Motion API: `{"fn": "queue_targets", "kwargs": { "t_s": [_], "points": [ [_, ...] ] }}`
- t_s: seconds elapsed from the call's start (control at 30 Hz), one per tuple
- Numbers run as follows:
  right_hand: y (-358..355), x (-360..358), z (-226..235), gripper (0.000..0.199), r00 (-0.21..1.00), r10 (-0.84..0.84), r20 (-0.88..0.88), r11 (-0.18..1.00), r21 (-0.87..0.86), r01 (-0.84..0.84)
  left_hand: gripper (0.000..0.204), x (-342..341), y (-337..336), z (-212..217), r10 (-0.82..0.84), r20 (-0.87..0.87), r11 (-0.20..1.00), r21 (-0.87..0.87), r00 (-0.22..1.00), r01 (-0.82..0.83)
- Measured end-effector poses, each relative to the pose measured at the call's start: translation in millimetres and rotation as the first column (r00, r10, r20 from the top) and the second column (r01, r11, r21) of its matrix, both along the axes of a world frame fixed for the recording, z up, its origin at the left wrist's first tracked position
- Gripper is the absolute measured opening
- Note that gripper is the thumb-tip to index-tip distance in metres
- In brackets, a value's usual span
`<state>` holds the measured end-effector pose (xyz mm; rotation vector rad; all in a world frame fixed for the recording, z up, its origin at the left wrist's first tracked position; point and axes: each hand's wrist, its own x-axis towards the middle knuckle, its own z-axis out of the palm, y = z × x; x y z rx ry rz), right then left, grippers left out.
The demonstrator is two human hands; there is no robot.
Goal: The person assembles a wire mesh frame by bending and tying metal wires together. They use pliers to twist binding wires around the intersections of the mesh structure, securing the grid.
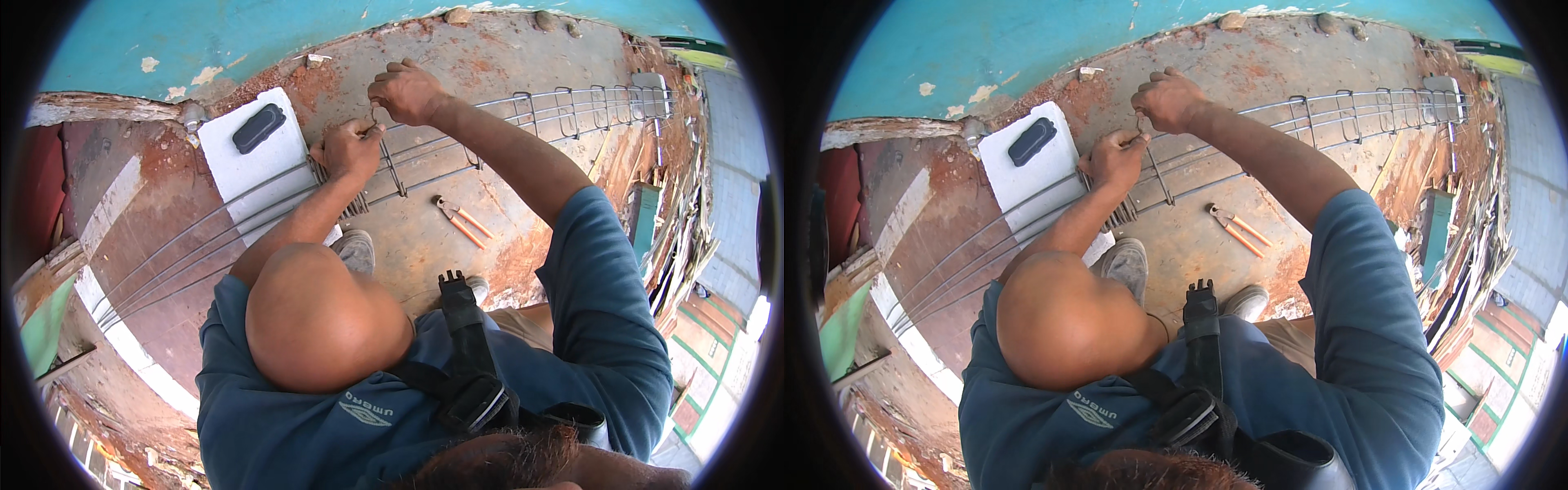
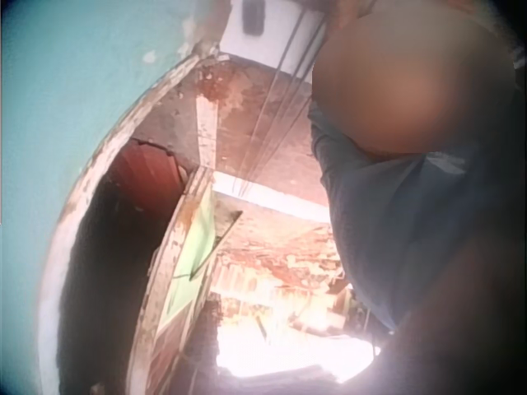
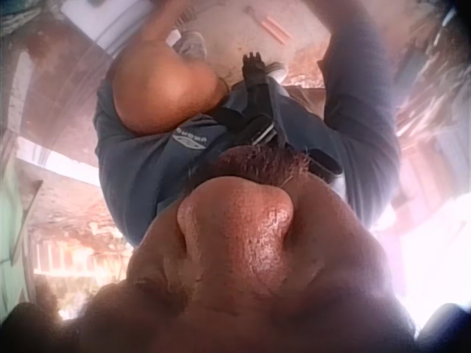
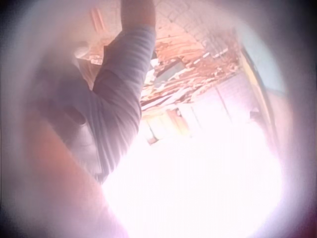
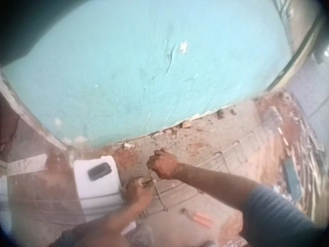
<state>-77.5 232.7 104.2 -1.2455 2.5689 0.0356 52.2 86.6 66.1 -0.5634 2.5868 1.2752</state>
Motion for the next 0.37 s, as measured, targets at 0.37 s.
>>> {"fn": "queue_targets", "kwargs": {
  "t_s": [0.37],
  "points": [
    [-16.4,-31.3,6.5,0.039,0.849,0.235,0.474,0.956,0.043,-0.289,0.045,12.4,-6.0,-14.0,-0.222,-0.222,0.960,-0.223,0.949,0.173]
  ]
}}
